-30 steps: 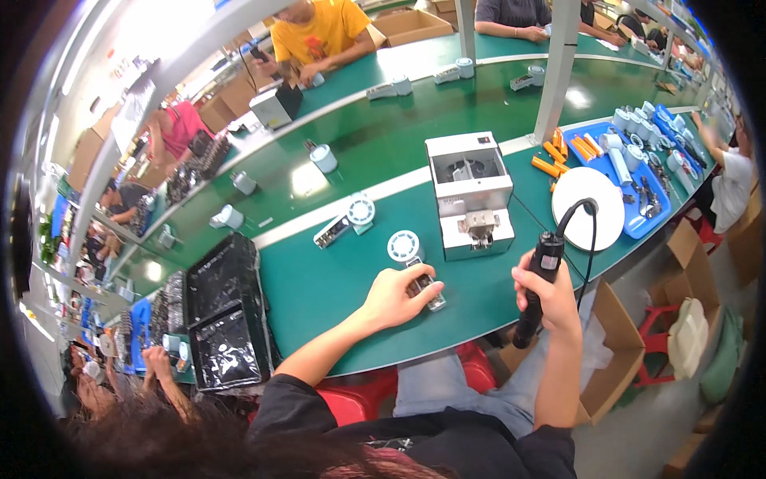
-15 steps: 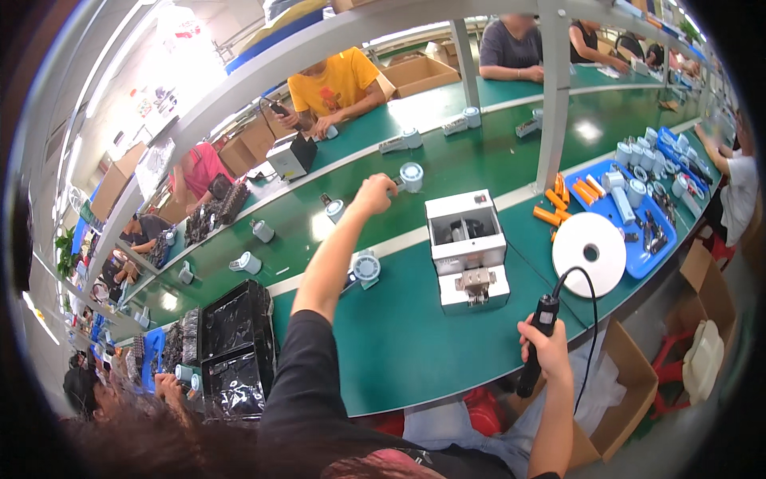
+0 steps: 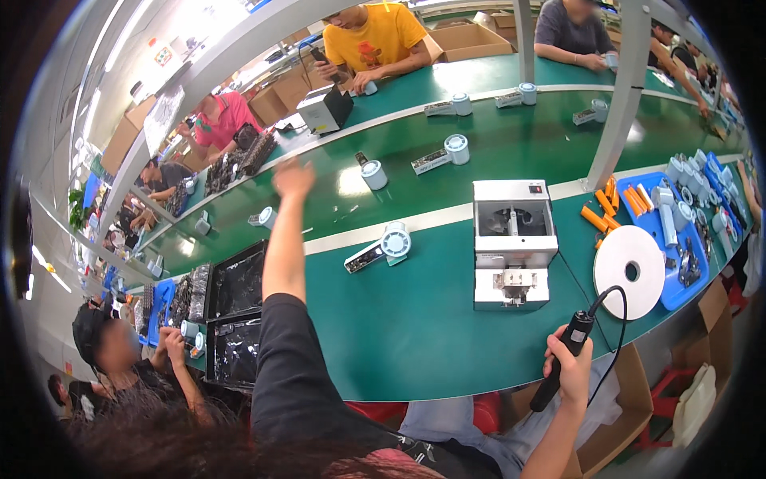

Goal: Assemble electronic components using an electric screwdriver at a production station.

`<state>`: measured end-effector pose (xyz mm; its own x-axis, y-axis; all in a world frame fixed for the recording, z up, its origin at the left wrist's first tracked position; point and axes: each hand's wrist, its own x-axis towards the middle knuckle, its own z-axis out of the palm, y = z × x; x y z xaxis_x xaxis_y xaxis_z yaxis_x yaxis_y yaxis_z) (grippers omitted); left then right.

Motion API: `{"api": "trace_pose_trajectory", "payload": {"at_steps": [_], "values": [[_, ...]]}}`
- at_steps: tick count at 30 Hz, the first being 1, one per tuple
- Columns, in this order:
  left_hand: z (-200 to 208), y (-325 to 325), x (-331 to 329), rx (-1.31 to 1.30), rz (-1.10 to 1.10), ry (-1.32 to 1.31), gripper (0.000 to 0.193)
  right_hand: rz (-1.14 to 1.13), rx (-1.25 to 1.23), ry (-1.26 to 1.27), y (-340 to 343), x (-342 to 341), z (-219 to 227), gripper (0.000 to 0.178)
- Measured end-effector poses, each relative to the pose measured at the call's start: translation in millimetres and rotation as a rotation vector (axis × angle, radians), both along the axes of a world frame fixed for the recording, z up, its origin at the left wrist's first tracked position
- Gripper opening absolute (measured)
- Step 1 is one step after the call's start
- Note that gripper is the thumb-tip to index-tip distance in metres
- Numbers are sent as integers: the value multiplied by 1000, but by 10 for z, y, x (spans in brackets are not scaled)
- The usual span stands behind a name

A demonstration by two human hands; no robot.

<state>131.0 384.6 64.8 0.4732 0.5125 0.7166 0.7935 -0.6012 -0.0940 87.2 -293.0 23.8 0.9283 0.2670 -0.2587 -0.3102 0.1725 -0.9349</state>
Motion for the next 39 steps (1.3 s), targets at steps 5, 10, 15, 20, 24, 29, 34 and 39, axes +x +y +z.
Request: {"api": "trace_pose_trajectory", "payload": {"at_steps": [5, 10, 15, 20, 24, 29, 34, 39], "values": [[-230, 537, -778, -686, 411, 33, 77, -13, -32, -18, -132, 0, 31, 17], [-459, 822, -1083, -949, 207, -67, 53, 38, -5, -6, -86, 48, 2, 19], [219, 622, -1097, -1250, -175, -476, 42, 39, 18, -42, -151, 21, -35, 17], [840, -523, -1196, -842, -593, -334, 30, 77, 32, -54, -179, 22, -50, 18], [1222, -1523, -1448, -1098, -996, -463, 29, 79, 48, -56, -141, 23, -69, 19], [1032, -2476, -1320, -1215, -1403, 214, 31, 89, 7, -78, -178, 27, -134, 20], [367, -3261, -907, -1361, -1675, 705, 33, 112, 23, -63, -134, 54, -90, 20], [147, -3601, -822, -1381, -1608, 633, 47, 79, 14, -58, -112, 27, -80, 20]]}}
